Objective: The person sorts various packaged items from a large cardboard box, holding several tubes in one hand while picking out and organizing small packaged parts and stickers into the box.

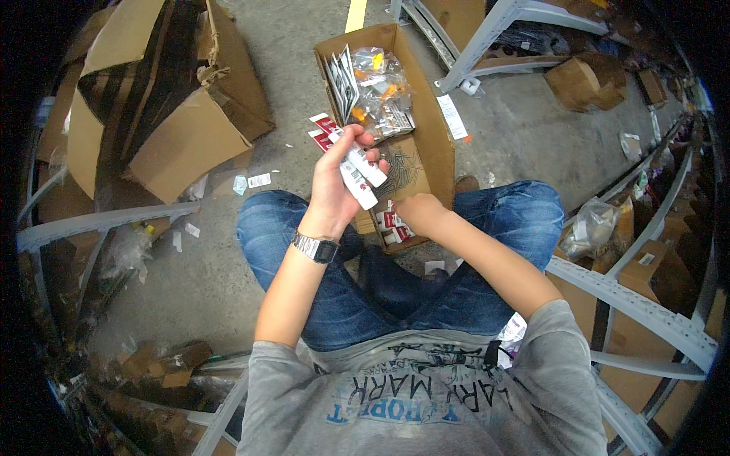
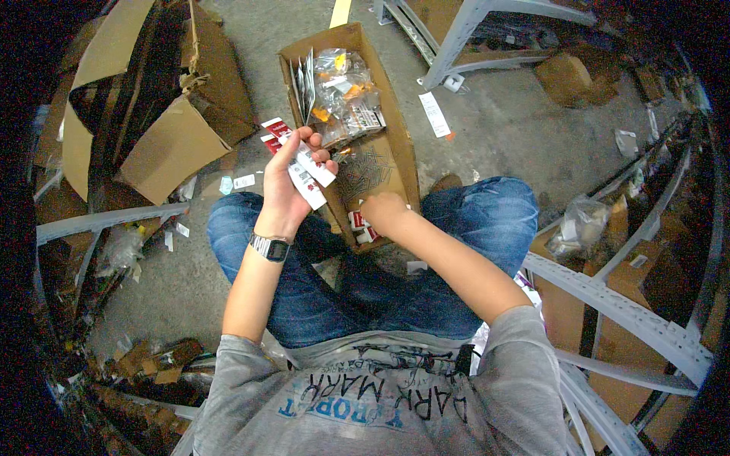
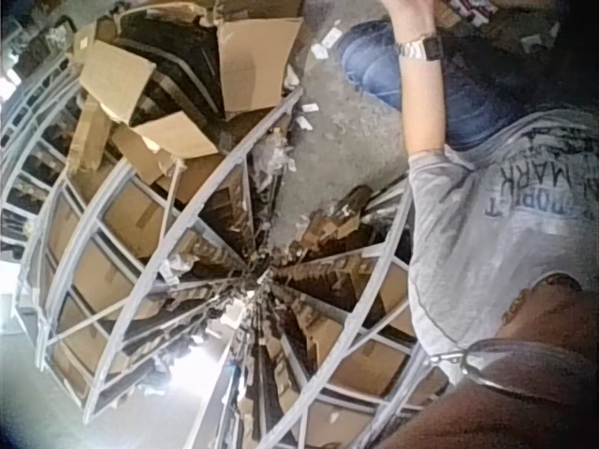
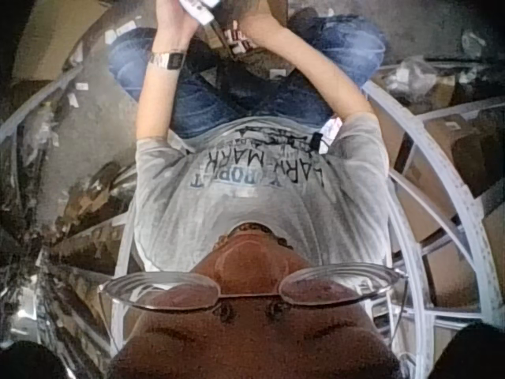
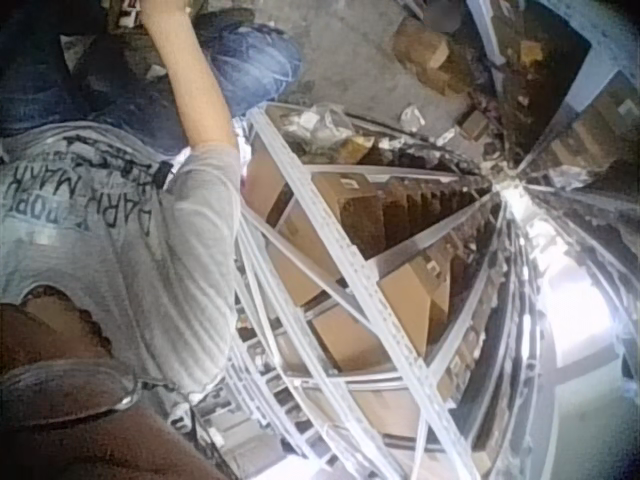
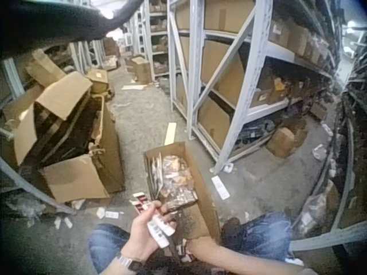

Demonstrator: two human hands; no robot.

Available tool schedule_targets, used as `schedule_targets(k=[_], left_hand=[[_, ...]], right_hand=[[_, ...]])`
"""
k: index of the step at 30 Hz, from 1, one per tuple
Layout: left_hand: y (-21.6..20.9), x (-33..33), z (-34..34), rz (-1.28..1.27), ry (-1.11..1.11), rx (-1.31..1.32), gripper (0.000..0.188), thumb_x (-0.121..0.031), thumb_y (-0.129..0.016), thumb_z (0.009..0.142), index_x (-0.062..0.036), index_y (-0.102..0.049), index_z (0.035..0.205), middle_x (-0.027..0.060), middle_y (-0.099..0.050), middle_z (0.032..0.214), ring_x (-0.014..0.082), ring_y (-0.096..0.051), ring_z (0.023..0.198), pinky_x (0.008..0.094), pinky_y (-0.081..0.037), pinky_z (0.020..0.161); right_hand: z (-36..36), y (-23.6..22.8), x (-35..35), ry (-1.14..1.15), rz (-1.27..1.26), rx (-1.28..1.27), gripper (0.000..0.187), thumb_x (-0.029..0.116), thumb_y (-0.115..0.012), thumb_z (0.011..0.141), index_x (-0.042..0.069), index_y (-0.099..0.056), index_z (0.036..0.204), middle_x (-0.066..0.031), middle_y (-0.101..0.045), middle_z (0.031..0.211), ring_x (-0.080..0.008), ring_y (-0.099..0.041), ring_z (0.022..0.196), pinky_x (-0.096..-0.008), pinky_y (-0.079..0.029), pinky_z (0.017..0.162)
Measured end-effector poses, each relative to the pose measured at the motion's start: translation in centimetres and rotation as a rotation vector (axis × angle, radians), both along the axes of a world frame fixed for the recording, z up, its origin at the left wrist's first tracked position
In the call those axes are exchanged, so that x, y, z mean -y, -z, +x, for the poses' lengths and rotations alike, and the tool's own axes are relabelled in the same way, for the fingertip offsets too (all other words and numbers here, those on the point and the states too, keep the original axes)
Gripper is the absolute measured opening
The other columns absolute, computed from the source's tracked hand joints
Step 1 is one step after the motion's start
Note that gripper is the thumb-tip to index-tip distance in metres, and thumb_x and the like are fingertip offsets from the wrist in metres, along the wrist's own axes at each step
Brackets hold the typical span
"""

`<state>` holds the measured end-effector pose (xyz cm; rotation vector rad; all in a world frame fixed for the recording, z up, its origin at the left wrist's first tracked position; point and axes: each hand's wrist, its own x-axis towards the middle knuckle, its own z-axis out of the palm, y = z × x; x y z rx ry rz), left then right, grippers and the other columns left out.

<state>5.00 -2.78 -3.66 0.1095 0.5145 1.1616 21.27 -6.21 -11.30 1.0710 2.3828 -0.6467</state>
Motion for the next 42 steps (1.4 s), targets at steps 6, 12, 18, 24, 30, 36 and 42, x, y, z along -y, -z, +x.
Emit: schedule_targets(k=[6,12,18,24,30,36,42], left_hand=[[0.2,0.1,-0.2,-0.04,0.015,0.003,0.015,-0.022,-0.052,0.087,-0.0075,-0.054,0.092,0.0037,-0.054,0.081,0.0138,-0.05,0.067,0.0332,-0.047,0.065],[-0.2,0.1,-0.1,-0.052,0.007,0.01,0.014,-0.021,-0.052,0.086,-0.0077,-0.054,0.09,0.0036,-0.055,0.079,0.0141,-0.052,0.067,0.033,-0.048,0.064],[0.0,-0.1,-0.4,-0.044,-0.007,0.011,0.013,-0.02,-0.052,0.087,-0.0075,-0.053,0.088,0.0035,-0.055,0.078,0.0141,-0.052,0.067,0.033,-0.048,0.064],[0.1,0.0,-0.4,-0.065,-0.006,-0.009,0.013,-0.02,-0.052,0.087,-0.0076,-0.053,0.087,0.0033,-0.054,0.078,0.014,-0.052,0.066,0.0333,-0.049,0.063],[0.2,-0.1,-0.3,-0.081,-0.001,-0.021,0.013,-0.02,-0.052,0.087,-0.0077,-0.052,0.086,0.0033,-0.054,0.077,0.0141,-0.052,0.065,0.0335,-0.049,0.064],[0.4,0.0,0.2,-0.09,0.03,-0.023,0.012,-0.02,-0.052,0.087,-0.0079,-0.052,0.087,0.0034,-0.054,0.078,0.014,-0.052,0.064,0.0332,-0.049,0.064],[0.5,0.3,0.2,-0.098,0.05,-0.038,0.013,-0.02,-0.053,0.086,-0.0076,-0.053,0.089,0.0033,-0.055,0.077,0.0142,-0.053,0.065,0.0337,-0.049,0.064]], right_hand=[[0.6,1.0,-1.0,0.122,-0.018,-0.12,0.027,0.007,-0.062,0.068,0.001,-0.058,0.094,-0.016,-0.062,0.089,-0.0327,-0.061,0.083,-0.0403,-0.051,0.068],[0.9,0.5,-1.5,0.528,0.107,-0.524,0.028,0.014,-0.062,0.071,0.004,-0.056,0.096,-0.0163,-0.061,0.085,-0.0372,-0.059,0.08,-0.0435,-0.047,0.07],[1.2,-1.7,-2.1,0.819,-0.109,-0.694,0.023,0.017,-0.058,0.077,0.004,-0.057,0.096,-0.019,-0.061,0.088,-0.0328,-0.06,0.083,-0.0388,-0.046,0.071],[1.3,-3.1,-1.4,0.628,-0.289,-0.545,0.027,0.014,-0.057,0.076,0.002,-0.055,0.1,-0.021,-0.061,0.084,-0.0323,-0.06,0.083,-0.0374,-0.047,0.072],[2.4,0.6,-0.3,0.395,-0.089,-0.194,0.021,0.007,-0.056,0.071,0.002,-0.057,0.092,-0.0211,-0.061,0.085,-0.0368,-0.058,0.084,-0.0427,-0.047,0.072],[1.6,5.1,0.4,0.302,-0.173,-0.139,0.024,0.006,-0.06,0.068,0.009,-0.06,0.091,-0.013,-0.061,0.091,-0.0335,-0.057,0.088,-0.0431,-0.045,0.074],[1.5,5.3,1.4,0.14,0.146,-0.116,0.023,0.008,-0.06,0.069,0.01,-0.062,0.092,-0.0094,-0.059,0.09,-0.0277,-0.055,0.094,-0.0397,-0.042,0.08]])
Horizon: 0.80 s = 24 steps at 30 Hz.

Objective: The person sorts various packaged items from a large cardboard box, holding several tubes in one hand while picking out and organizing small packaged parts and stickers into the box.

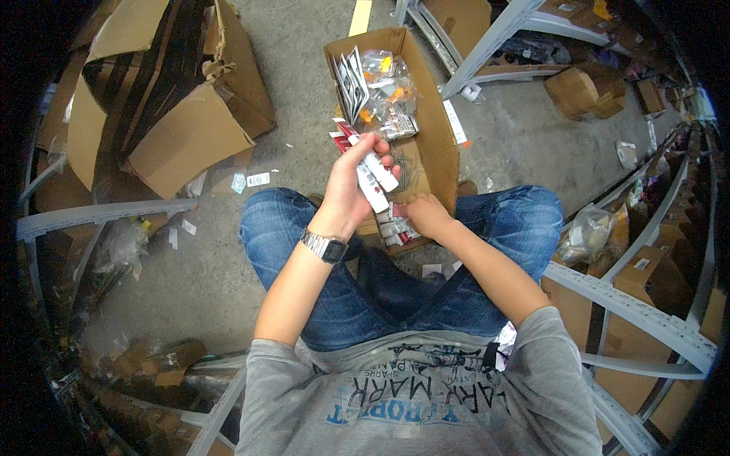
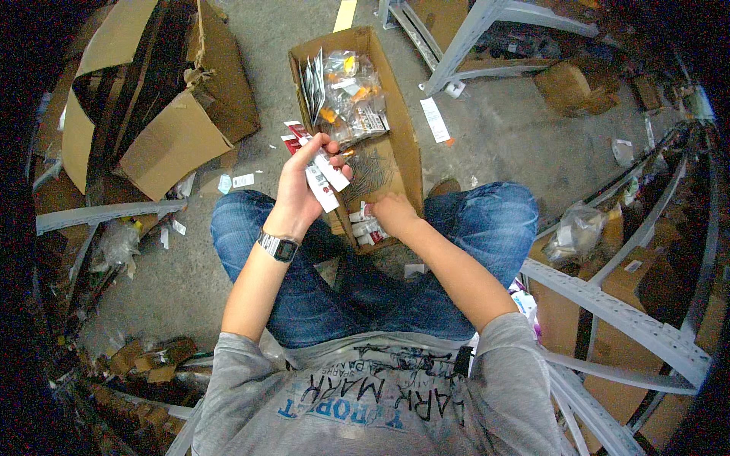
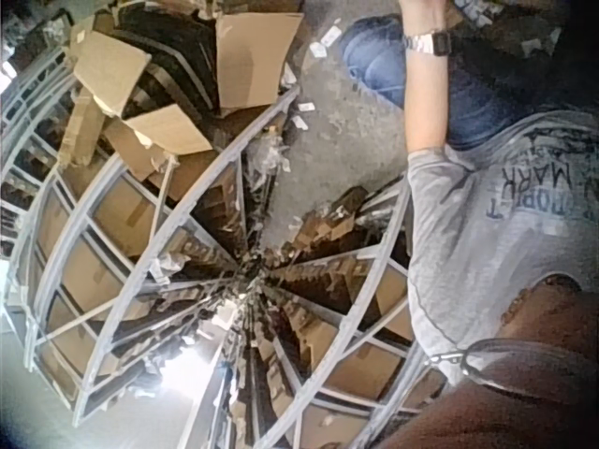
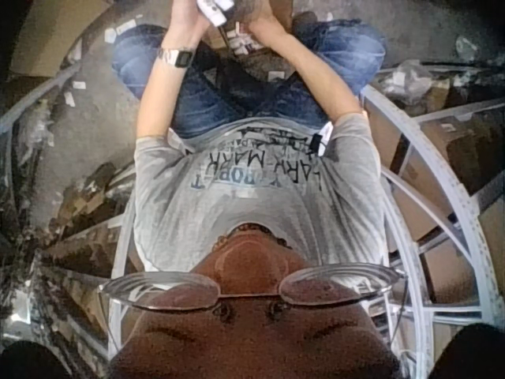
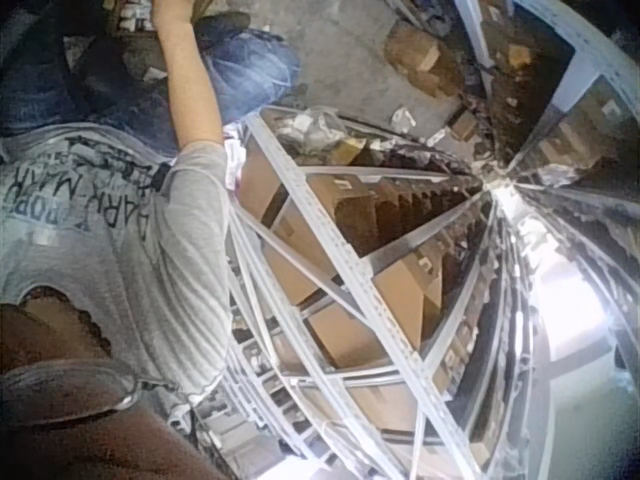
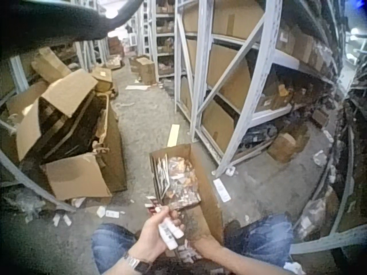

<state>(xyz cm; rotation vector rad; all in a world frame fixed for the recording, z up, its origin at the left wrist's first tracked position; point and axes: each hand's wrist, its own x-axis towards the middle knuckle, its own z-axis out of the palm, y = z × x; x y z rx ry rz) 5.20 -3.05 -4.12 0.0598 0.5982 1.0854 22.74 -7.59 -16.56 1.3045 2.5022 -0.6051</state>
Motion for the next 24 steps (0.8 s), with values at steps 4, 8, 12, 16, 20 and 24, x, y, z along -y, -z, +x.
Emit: schedule_targets(k=[4,8,12,16,20,24], left_hand=[[0.1,0.0,0.2,-0.004,0.004,-0.029,0.015,-0.02,-0.054,0.086,-0.0072,-0.054,0.092,0.0033,-0.057,0.077,0.0146,-0.055,0.067,0.0344,-0.05,0.065],[0.3,0.1,0.2,-0.016,-0.003,-0.056,0.017,-0.021,-0.055,0.085,-0.007,-0.054,0.096,0.0034,-0.058,0.078,0.0147,-0.056,0.067,0.0344,-0.05,0.066],[0.4,0.1,0.2,0.005,0.023,-0.047,0.023,-0.022,-0.055,0.085,-0.0062,-0.053,0.101,0.0035,-0.058,0.079,0.0153,-0.056,0.07,0.0341,-0.05,0.069],[0.4,0.3,0.6,0.073,0.054,-0.077,0.034,-0.015,-0.052,0.083,-0.0043,-0.046,0.115,0.005,-0.058,0.086,0.0172,-0.056,0.079,0.0334,-0.048,0.075],[-0.2,0.9,0.9,0.126,0.134,-0.153,0.052,-0.009,-0.048,0.075,-0.0061,-0.04,0.126,0.0065,-0.057,0.095,0.0179,-0.055,0.088,0.0344,-0.045,0.081],[-1.0,1.2,1.5,0.092,0.326,-0.146,0.052,-0.009,-0.048,0.076,-0.0128,-0.04,0.128,0.0053,-0.056,0.102,0.0178,-0.055,0.092,0.0345,-0.045,0.083]], right_hand=[[0.2,0.1,-0.2,0.015,-0.06,-0.015,0.022,0.007,-0.055,0.073,0.01,-0.061,0.094,-0.0107,-0.059,0.091,-0.0286,-0.055,0.094,-0.0407,-0.043,0.08],[-0.2,-1.8,-0.7,0.081,-0.05,-0.074,0.024,0.005,-0.05,0.075,0.007,-0.059,0.096,-0.0135,-0.06,0.095,-0.0306,-0.057,0.092,-0.0422,-0.045,0.076],[-0.7,-4.8,-2.6,0.504,0.085,-0.516,0.021,0.006,-0.053,0.077,0.004,-0.053,0.097,-0.0123,-0.059,0.091,-0.027,-0.059,0.083,-0.0374,-0.047,0.067],[-1.2,-10.1,-3.7,0.882,0.011,-1.198,0.02,0.009,-0.057,0.078,0.003,-0.05,0.096,-0.0077,-0.055,0.085,-0.0183,-0.056,0.073,-0.0284,-0.047,0.062],[-1.9,-15.2,-2.9,0.611,-0.024,-1.051,0.026,0.011,-0.059,0.078,0.003,-0.05,0.101,-0.0068,-0.051,0.088,-0.0151,-0.053,0.072,-0.0253,-0.046,0.061],[-1.5,-13.6,-3.0,0.52,0.046,-0.913,0.03,0.014,-0.061,0.077,0.002,-0.051,0.103,-0.0106,-0.05,0.093,-0.0221,-0.055,0.077,-0.0306,-0.046,0.065]])
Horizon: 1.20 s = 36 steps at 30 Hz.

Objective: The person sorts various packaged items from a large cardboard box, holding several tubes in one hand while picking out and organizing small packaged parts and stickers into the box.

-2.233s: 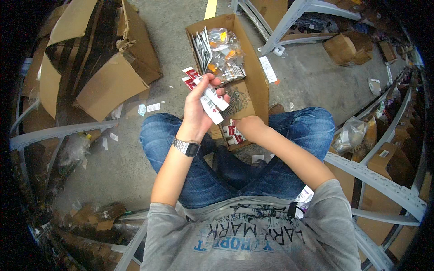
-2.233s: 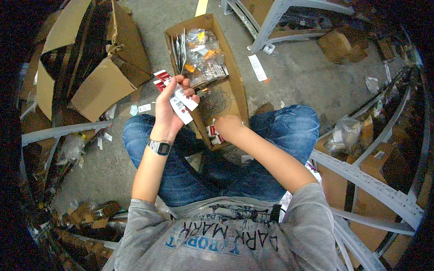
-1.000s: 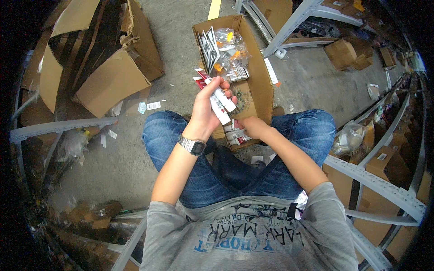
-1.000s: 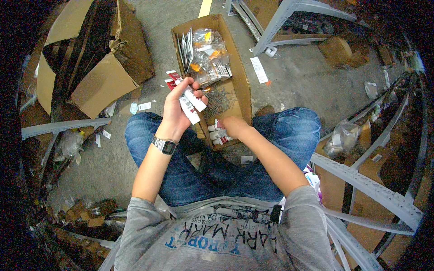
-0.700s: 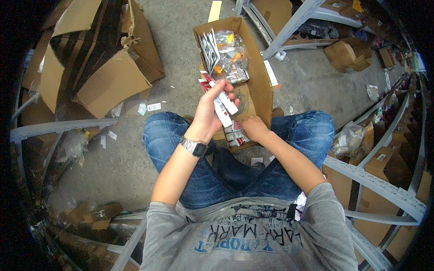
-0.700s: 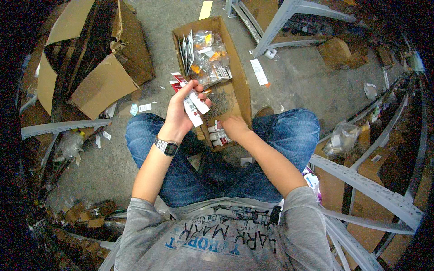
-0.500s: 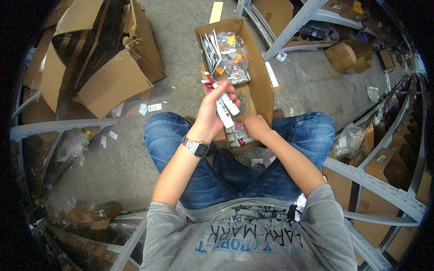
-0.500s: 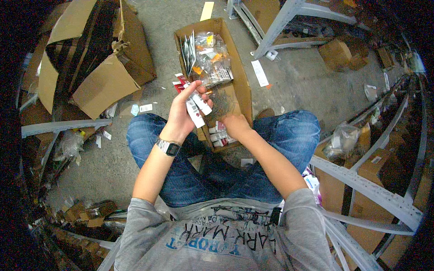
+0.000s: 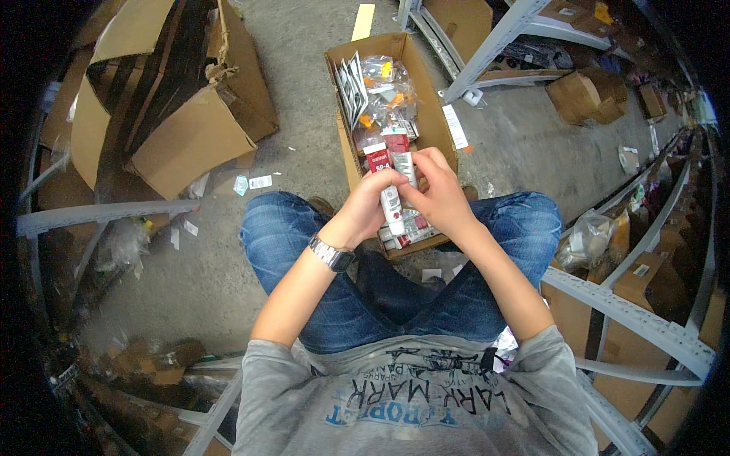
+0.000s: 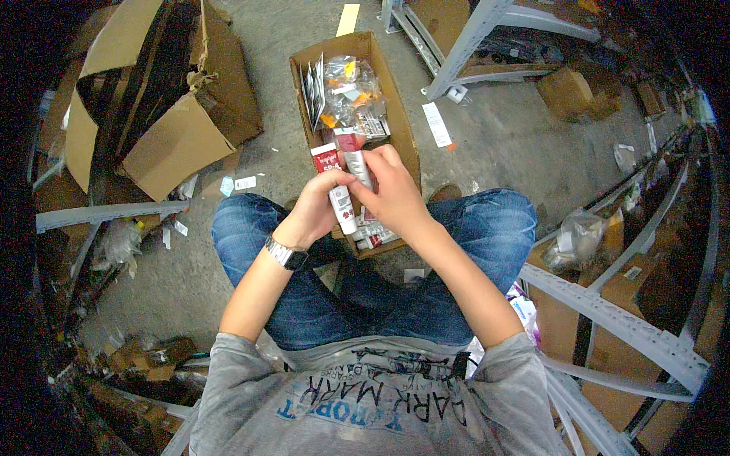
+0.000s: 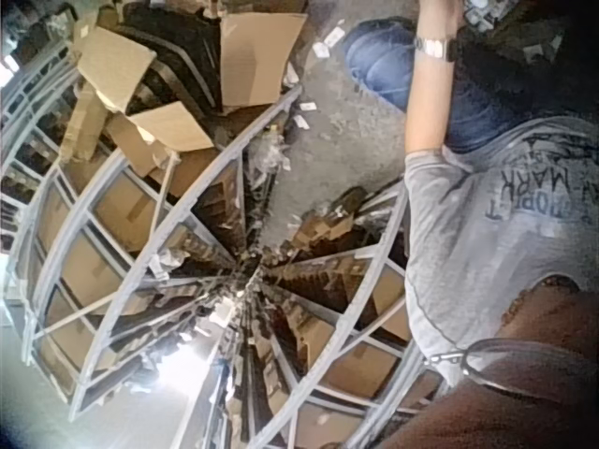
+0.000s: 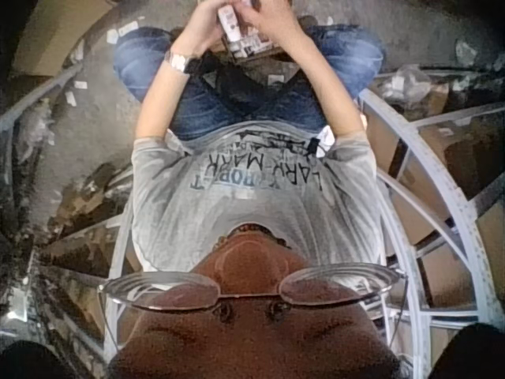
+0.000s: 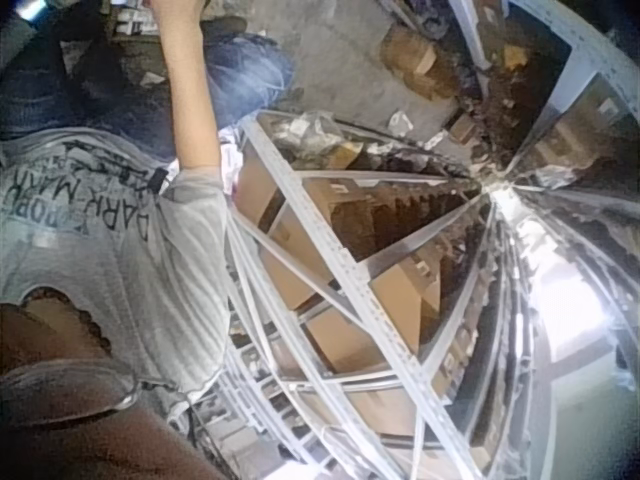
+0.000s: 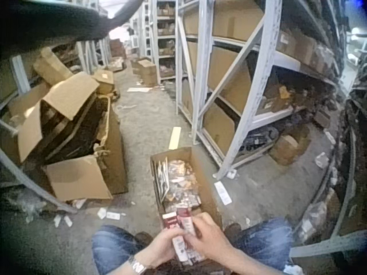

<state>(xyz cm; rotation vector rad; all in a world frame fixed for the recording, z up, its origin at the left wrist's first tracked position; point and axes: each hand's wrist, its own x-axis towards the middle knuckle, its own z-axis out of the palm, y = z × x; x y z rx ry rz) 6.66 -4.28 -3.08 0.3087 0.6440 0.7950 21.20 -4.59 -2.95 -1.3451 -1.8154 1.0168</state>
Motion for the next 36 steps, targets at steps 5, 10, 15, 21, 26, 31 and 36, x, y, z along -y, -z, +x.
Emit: schedule_targets(k=[5,10,15,21,26,31,36], left_hand=[[0.1,-0.6,-0.6,0.13,-0.131,-0.13,0.054,-0.006,-0.049,0.077,-0.0101,-0.037,0.13,0.0102,-0.041,0.127,0.022,-0.049,0.109,0.0395,-0.043,0.09],[0.6,-1.7,-3.1,0.173,-0.317,0.064,0.039,-0.013,-0.055,0.085,-0.0099,-0.042,0.121,0.0002,-0.051,0.087,0.0064,-0.044,0.062,0.0226,-0.04,0.052],[-0.2,-1.5,-1.7,0.078,-0.34,-0.115,0.037,-0.009,-0.053,0.082,-0.0097,-0.042,0.117,0.002,-0.051,0.086,0.0112,-0.047,0.066,0.026,-0.042,0.058],[-0.3,-0.9,-1.4,0.07,-0.257,-0.16,0.048,-0.004,-0.047,0.074,-0.0103,-0.032,0.119,0.0074,-0.046,0.097,0.0176,-0.05,0.077,0.0335,-0.045,0.068],[-0.3,-0.5,-0.8,0.124,-0.236,-0.252,0.045,-0.004,-0.049,0.077,-0.0104,-0.034,0.118,0.0046,-0.043,0.102,0.0162,-0.049,0.08,0.0335,-0.045,0.071],[0.0,-0.4,-0.7,0.258,-0.089,-0.332,0.047,-0.005,-0.053,0.081,-0.0088,-0.036,0.124,0.0017,-0.047,0.106,0.0114,-0.049,0.086,0.0279,-0.046,0.071],[1.5,-0.2,0.0,0.477,-0.034,-0.559,0.054,-0.006,-0.055,0.082,-0.007,-0.031,0.131,0.003,-0.051,0.105,0.009,-0.051,0.087,0.0246,-0.048,0.068]], right_hand=[[1.5,1.3,-0.4,0.093,-0.066,0.025,0.025,0.017,-0.057,0.08,-0.001,-0.05,0.095,-0.0184,-0.053,0.087,-0.0355,-0.055,0.081,-0.039,-0.044,0.068],[2.4,3.7,0.9,-0.124,-0.257,0.491,0.014,0.015,-0.044,0.086,0.001,-0.046,0.088,-0.0232,-0.056,0.09,-0.0399,-0.055,0.083,-0.0484,-0.044,0.071],[2.6,7.7,2.9,-0.581,-0.146,0.863,0.015,0.009,-0.048,0.077,0.005,-0.056,0.09,-0.0164,-0.059,0.093,-0.0332,-0.057,0.089,-0.0452,-0.045,0.074],[3.1,10.3,4.7,-0.698,-0.109,0.949,0.018,0.007,-0.052,0.073,0.006,-0.061,0.089,-0.0138,-0.06,0.092,-0.0307,-0.058,0.091,-0.0429,-0.047,0.075],[3.1,11.8,5.3,-0.656,-0.13,0.972,0.015,0.007,-0.052,0.073,0.004,-0.063,0.083,-0.0142,-0.062,0.088,-0.03,-0.061,0.085,-0.0413,-0.051,0.069],[3.1,11.5,4.8,-0.703,-0.226,0.979,0.015,0.005,-0.05,0.074,0.003,-0.061,0.084,-0.0189,-0.061,0.088,-0.0327,-0.062,0.082,-0.0419,-0.05,0.069],[3.1,10.0,3.3,-0.459,-0.311,0.892,0.014,0.006,-0.05,0.075,0.002,-0.058,0.087,-0.021,-0.061,0.082,-0.0355,-0.06,0.08,-0.0435,-0.049,0.069]])
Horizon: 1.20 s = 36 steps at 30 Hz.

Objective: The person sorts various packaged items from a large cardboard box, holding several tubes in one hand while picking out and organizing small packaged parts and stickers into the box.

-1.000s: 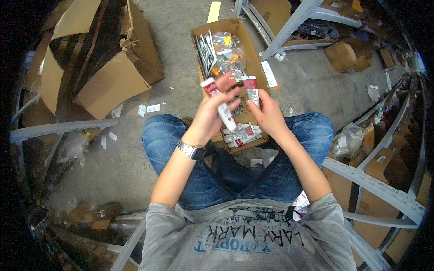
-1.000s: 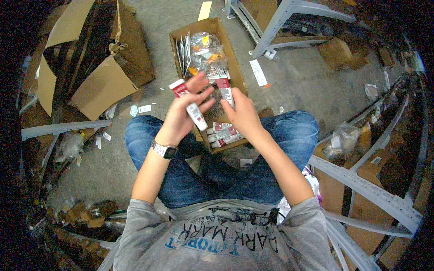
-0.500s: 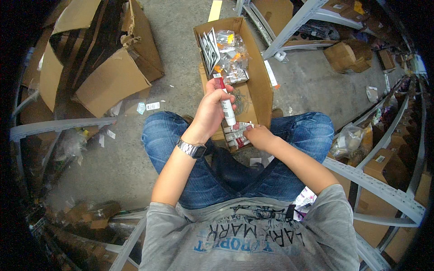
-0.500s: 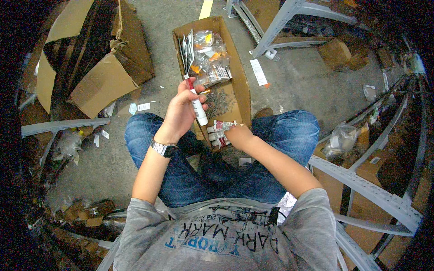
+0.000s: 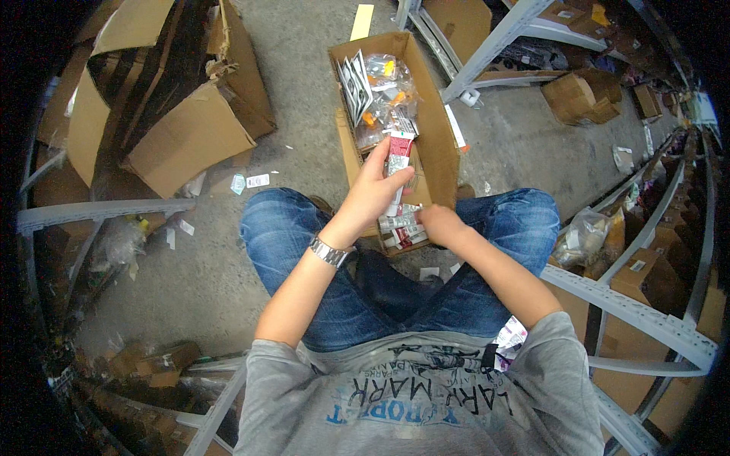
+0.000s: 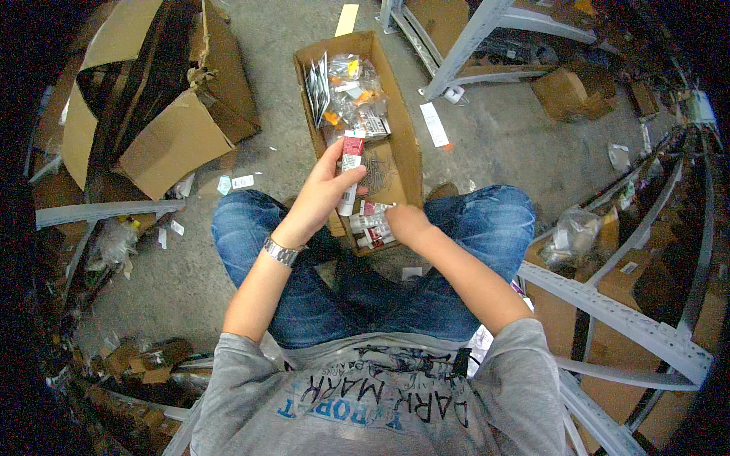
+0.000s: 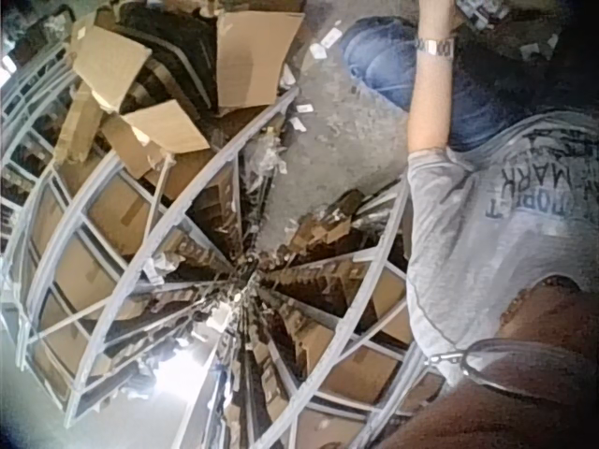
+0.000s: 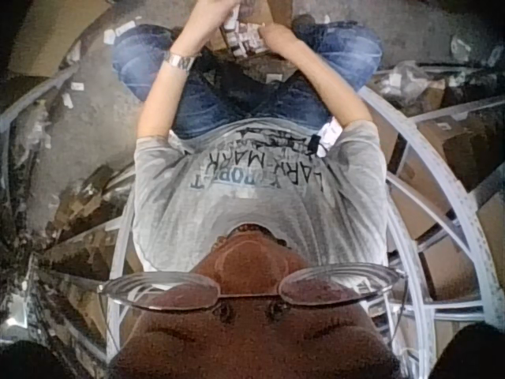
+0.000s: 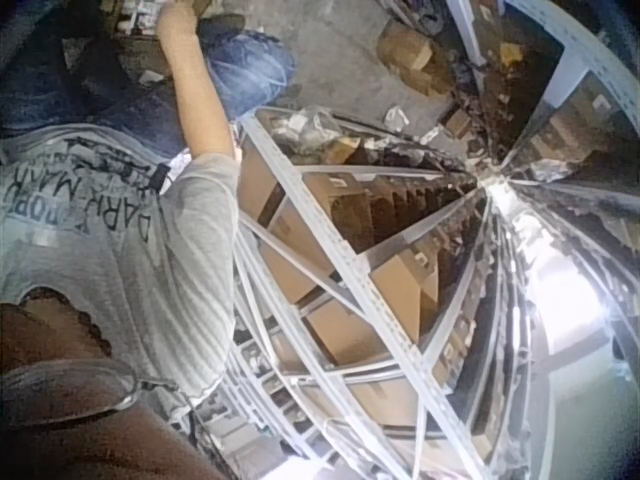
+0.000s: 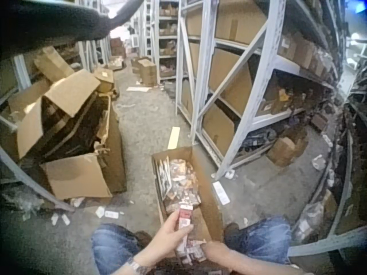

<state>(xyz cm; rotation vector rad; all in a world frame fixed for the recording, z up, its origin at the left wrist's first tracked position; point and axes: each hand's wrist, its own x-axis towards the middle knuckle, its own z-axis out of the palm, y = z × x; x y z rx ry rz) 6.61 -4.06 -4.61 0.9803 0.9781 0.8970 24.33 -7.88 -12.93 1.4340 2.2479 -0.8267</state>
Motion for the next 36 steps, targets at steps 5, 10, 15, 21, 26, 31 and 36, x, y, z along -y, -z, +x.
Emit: schedule_targets(k=[5,10,15,21,26,31,36], left_hand=[[0.3,1.0,1.0,0.261,0.006,-0.421,0.048,-0.008,-0.058,0.081,-0.0026,-0.033,0.12,0.013,-0.059,0.086,0.0224,-0.06,0.077,0.0318,-0.047,0.063],[1.1,1.4,1.9,0.44,0.036,-0.637,0.025,-0.012,-0.059,0.079,-0.001,-0.043,0.095,0.0204,-0.056,0.086,0.0374,-0.056,0.082,0.0398,-0.044,0.068],[1.8,1.5,2.2,0.49,0.13,-0.603,0.025,-0.01,-0.061,0.076,-0.0001,-0.049,0.096,0.0187,-0.05,0.089,0.0371,-0.052,0.086,0.038,-0.043,0.074],[4.5,1.4,3.5,0.353,0.196,-0.601,0.026,-0.006,-0.06,0.073,0.0004,-0.048,0.095,0.0212,-0.056,0.092,0.0381,-0.054,0.089,0.0415,-0.044,0.074],[8.3,1.5,5.1,0.448,0.238,-0.947,0.02,0.004,-0.051,0.071,-0.0013,-0.054,0.091,0.0206,-0.059,0.086,0.0371,-0.056,0.084,0.0439,-0.046,0.071],[11.2,2.3,5.8,0.495,0.3,-1.177,0.015,-0.002,-0.054,0.072,-0.0025,-0.055,0.087,0.0161,-0.06,0.084,0.0316,-0.059,0.081,0.0409,-0.049,0.069],[10.8,2.3,6.7,0.495,0.279,-1.205,0.013,-0.003,-0.052,0.073,-0.0043,-0.051,0.085,0.0125,-0.06,0.079,0.0299,-0.059,0.079,0.0375,-0.049,0.068]], right_hand=[[0.4,-3.2,-3.1,0.872,-0.154,-0.921,0.027,0.009,-0.052,0.082,0.002,-0.045,0.108,-0.0131,-0.061,0.086,-0.0203,-0.062,0.073,-0.0305,-0.05,0.062],[0.1,-5.1,-3.6,0.852,-0.323,-1.188,0.031,0.009,-0.051,0.085,0.006,-0.045,0.115,-0.0048,-0.056,0.097,-0.0086,-0.056,0.078,-0.0241,-0.048,0.061],[0.3,-5.9,-3.9,0.749,-0.249,-1.096,0.026,0.008,-0.056,0.081,0.004,-0.052,0.106,-0.0061,-0.059,0.091,-0.0105,-0.057,0.077,-0.0248,-0.047,0.066],[0.4,-5.3,-3.0,0.465,0.374,-0.623,0.018,0.012,-0.055,0.081,0.002,-0.052,0.096,-0.0189,-0.058,0.088,-0.0332,-0.058,0.073,-0.0391,-0.047,0.065],[1.0,-7.5,-3.2,0.613,0.43,-0.692,0.021,0.013,-0.048,0.085,0.003,-0.05,0.103,-0.0188,-0.061,0.082,-0.0352,-0.059,0.078,-0.0422,-0.046,0.065],[1.4,-9.3,-3.6,0.753,0.336,-0.805,0.02,0.01,-0.05,0.083,0.003,-0.051,0.102,-0.0169,-0.061,0.078,-0.0323,-0.06,0.073,-0.0387,-0.046,0.064],[1.7,-9.0,-3.7,0.657,0.419,-0.797,0.021,0.01,-0.051,0.083,0.003,-0.051,0.103,-0.015,-0.06,0.08,-0.0267,-0.059,0.07,-0.0343,-0.047,0.061]])
